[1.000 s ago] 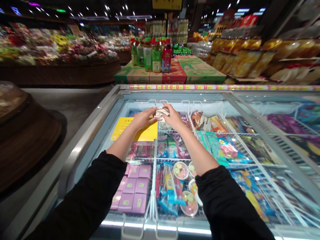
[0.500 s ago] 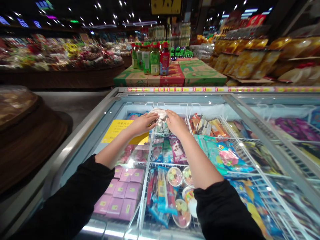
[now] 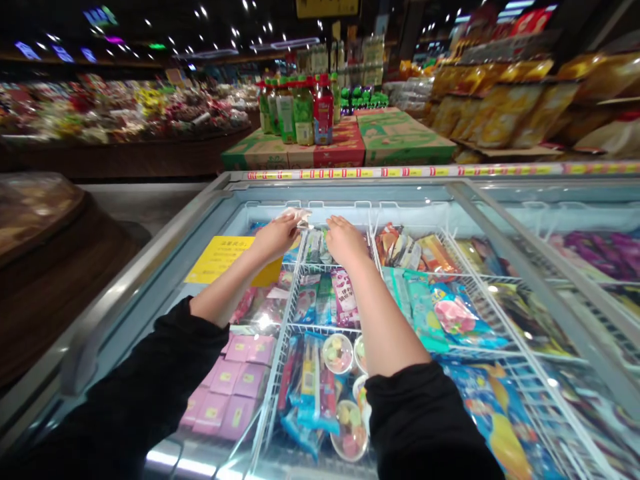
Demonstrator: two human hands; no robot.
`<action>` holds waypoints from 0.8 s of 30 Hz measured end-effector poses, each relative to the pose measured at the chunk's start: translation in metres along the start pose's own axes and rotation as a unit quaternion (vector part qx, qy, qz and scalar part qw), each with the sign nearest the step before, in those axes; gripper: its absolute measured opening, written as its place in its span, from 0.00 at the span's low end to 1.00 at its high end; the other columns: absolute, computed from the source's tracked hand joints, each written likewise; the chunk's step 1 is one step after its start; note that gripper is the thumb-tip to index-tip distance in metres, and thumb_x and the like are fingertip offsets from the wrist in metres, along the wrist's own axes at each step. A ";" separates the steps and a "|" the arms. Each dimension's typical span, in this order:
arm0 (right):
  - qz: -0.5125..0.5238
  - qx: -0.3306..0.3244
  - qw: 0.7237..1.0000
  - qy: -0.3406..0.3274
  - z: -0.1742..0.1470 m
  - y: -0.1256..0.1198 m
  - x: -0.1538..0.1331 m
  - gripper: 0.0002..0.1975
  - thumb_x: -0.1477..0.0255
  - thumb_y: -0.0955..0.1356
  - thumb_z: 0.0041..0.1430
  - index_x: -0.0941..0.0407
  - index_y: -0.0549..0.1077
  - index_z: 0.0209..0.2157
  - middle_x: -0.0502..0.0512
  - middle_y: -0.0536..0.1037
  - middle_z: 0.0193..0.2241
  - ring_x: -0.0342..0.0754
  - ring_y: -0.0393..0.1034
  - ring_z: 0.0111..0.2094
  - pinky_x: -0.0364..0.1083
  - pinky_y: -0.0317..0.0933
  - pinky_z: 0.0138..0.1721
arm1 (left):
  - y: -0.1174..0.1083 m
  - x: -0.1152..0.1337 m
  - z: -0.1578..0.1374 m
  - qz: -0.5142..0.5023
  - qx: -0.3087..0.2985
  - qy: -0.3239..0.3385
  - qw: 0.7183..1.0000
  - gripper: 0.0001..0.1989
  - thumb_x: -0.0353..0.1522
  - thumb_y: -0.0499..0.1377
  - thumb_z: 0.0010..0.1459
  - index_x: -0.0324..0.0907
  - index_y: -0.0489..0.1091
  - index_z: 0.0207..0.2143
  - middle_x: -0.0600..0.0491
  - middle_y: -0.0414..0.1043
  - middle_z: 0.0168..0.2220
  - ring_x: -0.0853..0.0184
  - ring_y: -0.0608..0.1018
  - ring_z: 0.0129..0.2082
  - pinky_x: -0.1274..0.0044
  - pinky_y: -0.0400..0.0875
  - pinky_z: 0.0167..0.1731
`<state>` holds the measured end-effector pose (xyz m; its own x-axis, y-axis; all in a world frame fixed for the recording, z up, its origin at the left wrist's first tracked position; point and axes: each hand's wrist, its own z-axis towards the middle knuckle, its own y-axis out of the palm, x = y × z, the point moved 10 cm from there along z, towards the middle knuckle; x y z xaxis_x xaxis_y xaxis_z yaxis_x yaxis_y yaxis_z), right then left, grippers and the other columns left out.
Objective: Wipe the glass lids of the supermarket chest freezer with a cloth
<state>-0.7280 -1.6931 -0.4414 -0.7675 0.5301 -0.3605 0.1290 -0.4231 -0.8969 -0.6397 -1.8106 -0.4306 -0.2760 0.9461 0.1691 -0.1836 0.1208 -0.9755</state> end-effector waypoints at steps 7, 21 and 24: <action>-0.009 0.002 1.000 -0.008 0.000 0.002 0.000 0.27 0.79 0.60 0.69 0.69 0.69 0.67 0.70 0.70 0.68 0.59 0.62 0.71 0.57 0.53 0.73 | 0.008 0.026 0.018 -0.035 -0.030 0.065 0.997 0.24 0.29 0.51 0.75 0.46 0.63 0.71 0.48 0.60 0.73 0.61 0.63 0.74 0.68 0.60 0.70; -0.004 0.018 1.000 -0.016 0.004 0.007 -0.007 0.28 0.80 0.60 0.68 0.68 0.67 0.68 0.69 0.69 0.69 0.59 0.59 0.72 0.58 0.52 0.74 | 0.016 -0.009 0.032 -0.059 -0.036 0.039 0.997 0.25 0.27 0.53 0.73 0.47 0.67 0.69 0.51 0.62 0.73 0.64 0.64 0.73 0.74 0.60 0.70; 0.000 0.017 1.000 -0.023 0.004 0.007 -0.006 0.28 0.81 0.61 0.67 0.68 0.68 0.67 0.70 0.69 0.69 0.58 0.60 0.72 0.57 0.52 0.74 | 0.013 -0.015 0.043 -0.059 -0.037 0.017 0.997 0.25 0.28 0.52 0.74 0.48 0.65 0.70 0.50 0.61 0.73 0.61 0.67 0.72 0.70 0.62 0.69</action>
<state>-0.7248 -1.7024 -0.4446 -0.7955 0.4968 -0.3469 0.1078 -0.4473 -0.8879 -0.6787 -1.8365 -0.4393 -0.2244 0.9332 0.2805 -0.1419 0.2535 -0.9569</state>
